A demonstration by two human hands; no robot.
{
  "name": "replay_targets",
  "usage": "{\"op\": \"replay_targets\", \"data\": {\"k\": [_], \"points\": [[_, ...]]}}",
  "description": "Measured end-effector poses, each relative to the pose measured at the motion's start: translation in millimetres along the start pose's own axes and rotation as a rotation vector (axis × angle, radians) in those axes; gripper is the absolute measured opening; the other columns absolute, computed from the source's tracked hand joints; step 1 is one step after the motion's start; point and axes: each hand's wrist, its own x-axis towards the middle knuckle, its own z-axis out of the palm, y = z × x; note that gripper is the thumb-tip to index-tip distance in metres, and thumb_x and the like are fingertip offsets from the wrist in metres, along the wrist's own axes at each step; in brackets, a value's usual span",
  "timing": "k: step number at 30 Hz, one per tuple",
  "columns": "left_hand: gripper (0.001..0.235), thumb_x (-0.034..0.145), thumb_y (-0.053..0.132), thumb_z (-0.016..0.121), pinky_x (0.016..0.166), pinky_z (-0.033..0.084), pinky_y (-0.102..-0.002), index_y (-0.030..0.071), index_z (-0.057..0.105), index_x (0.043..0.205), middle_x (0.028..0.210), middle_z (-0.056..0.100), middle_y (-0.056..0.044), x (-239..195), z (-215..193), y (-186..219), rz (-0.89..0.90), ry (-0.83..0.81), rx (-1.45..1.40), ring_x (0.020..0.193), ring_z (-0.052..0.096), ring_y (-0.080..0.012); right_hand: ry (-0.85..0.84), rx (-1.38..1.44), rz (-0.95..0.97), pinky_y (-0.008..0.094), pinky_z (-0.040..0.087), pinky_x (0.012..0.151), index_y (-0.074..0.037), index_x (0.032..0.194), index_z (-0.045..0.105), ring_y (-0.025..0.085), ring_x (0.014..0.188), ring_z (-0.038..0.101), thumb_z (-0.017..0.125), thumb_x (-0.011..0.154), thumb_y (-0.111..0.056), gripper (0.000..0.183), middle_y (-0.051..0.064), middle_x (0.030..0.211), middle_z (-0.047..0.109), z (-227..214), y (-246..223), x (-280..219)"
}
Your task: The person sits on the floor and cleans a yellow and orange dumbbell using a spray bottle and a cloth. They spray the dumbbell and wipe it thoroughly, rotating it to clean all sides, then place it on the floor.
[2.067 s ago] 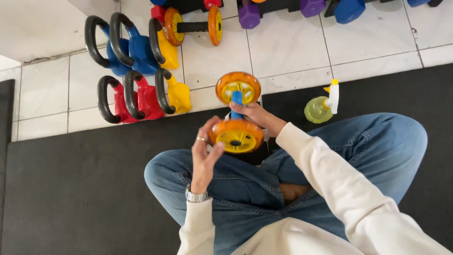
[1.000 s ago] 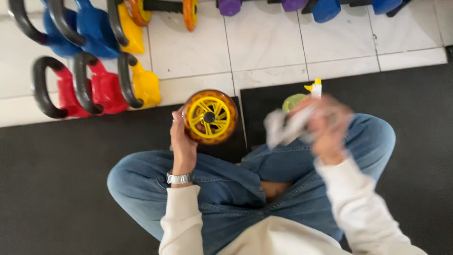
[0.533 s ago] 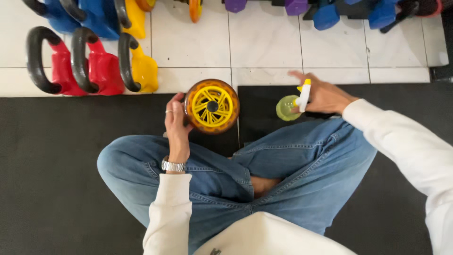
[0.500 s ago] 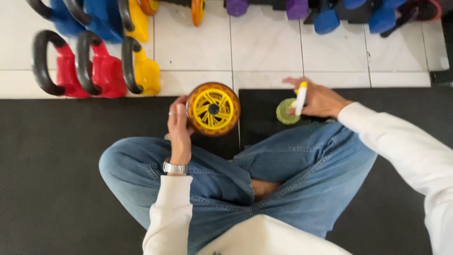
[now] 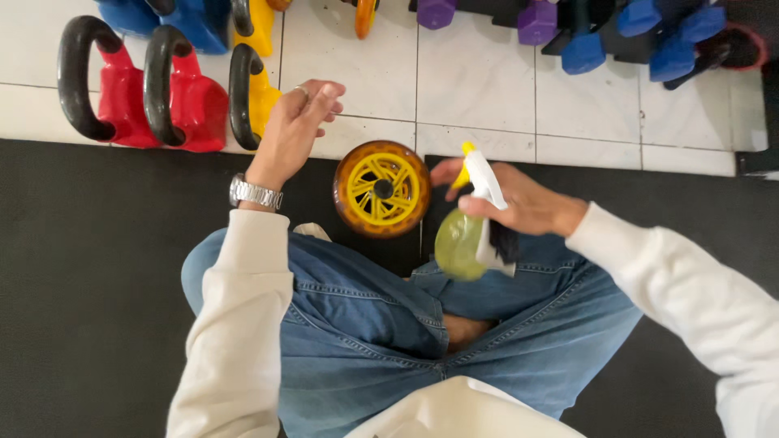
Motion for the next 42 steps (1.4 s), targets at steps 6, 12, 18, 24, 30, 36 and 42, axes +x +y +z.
{"op": "replay_targets", "data": {"k": [6,12,18,24,30,36,42], "points": [[0.024,0.098,0.027,0.061,0.085,0.058,-0.050,0.013,0.076,0.111,0.102,0.077,-0.015,-14,21,-17,0.086,-0.047,0.250,0.101,0.072,-0.0374,0.302,0.195,0.205,0.041,0.057,0.090,0.003,0.138,0.058,0.027,0.109,0.072,0.060,0.089,-0.038,0.063,0.023,0.122,0.075,49,-35,-38],[0.028,0.102,0.024,0.055,0.053,0.056,-0.026,0.008,0.072,0.117,0.076,0.078,-0.008,-21,21,20,-0.048,-0.351,0.259,0.039,0.064,-0.0140,0.496,0.457,0.360,0.043,0.060,0.083,-0.005,0.105,0.065,0.028,0.085,0.074,0.069,0.091,-0.034,0.033,0.026,0.114,0.077,124,-62,-54],[0.036,0.102,0.032,0.051,0.052,0.057,-0.028,0.010,0.065,0.126,0.105,0.078,-0.011,-20,21,30,-0.201,-0.434,0.253,0.050,0.071,-0.0202,0.559,0.421,0.428,0.037,0.063,0.084,0.001,0.099,0.075,0.024,0.091,0.076,0.065,0.095,-0.033,0.036,0.018,0.098,0.079,173,-63,-53],[0.036,0.105,0.025,0.040,0.052,0.052,-0.028,0.009,0.068,0.122,0.092,0.077,-0.015,-26,9,21,-0.157,-0.387,0.234,0.058,0.076,-0.0224,0.601,0.088,0.477,0.028,0.054,0.067,-0.004,0.065,0.072,0.015,0.061,0.070,0.063,0.093,-0.038,0.045,0.008,0.061,0.075,168,-62,-64],[0.024,0.104,0.010,0.049,0.050,0.043,-0.038,0.008,0.073,0.102,0.067,0.070,-0.008,-18,-6,-12,0.072,0.006,0.372,0.054,0.059,-0.0221,0.540,0.195,0.717,0.030,0.056,0.070,0.000,0.095,0.083,0.018,0.076,0.076,0.067,0.087,-0.034,0.038,0.014,0.086,0.084,149,-84,-78],[0.022,0.102,0.013,0.056,0.064,0.052,-0.045,0.002,0.074,0.109,0.087,0.077,-0.015,-25,-10,-1,0.090,0.083,0.365,0.070,0.069,-0.0322,0.590,0.045,0.524,0.031,0.056,0.068,-0.002,0.067,0.078,0.018,0.064,0.073,0.064,0.092,-0.032,0.042,0.010,0.067,0.079,131,-49,-99],[0.020,0.103,0.014,0.058,0.068,0.053,-0.045,0.003,0.074,0.107,0.090,0.078,-0.014,-13,4,-7,0.150,0.060,0.365,0.073,0.070,-0.0325,0.865,-0.168,0.301,0.027,0.052,0.075,-0.002,0.110,0.073,0.015,0.084,0.069,0.061,0.103,-0.032,0.033,0.010,0.096,0.075,49,-25,-67]]}}
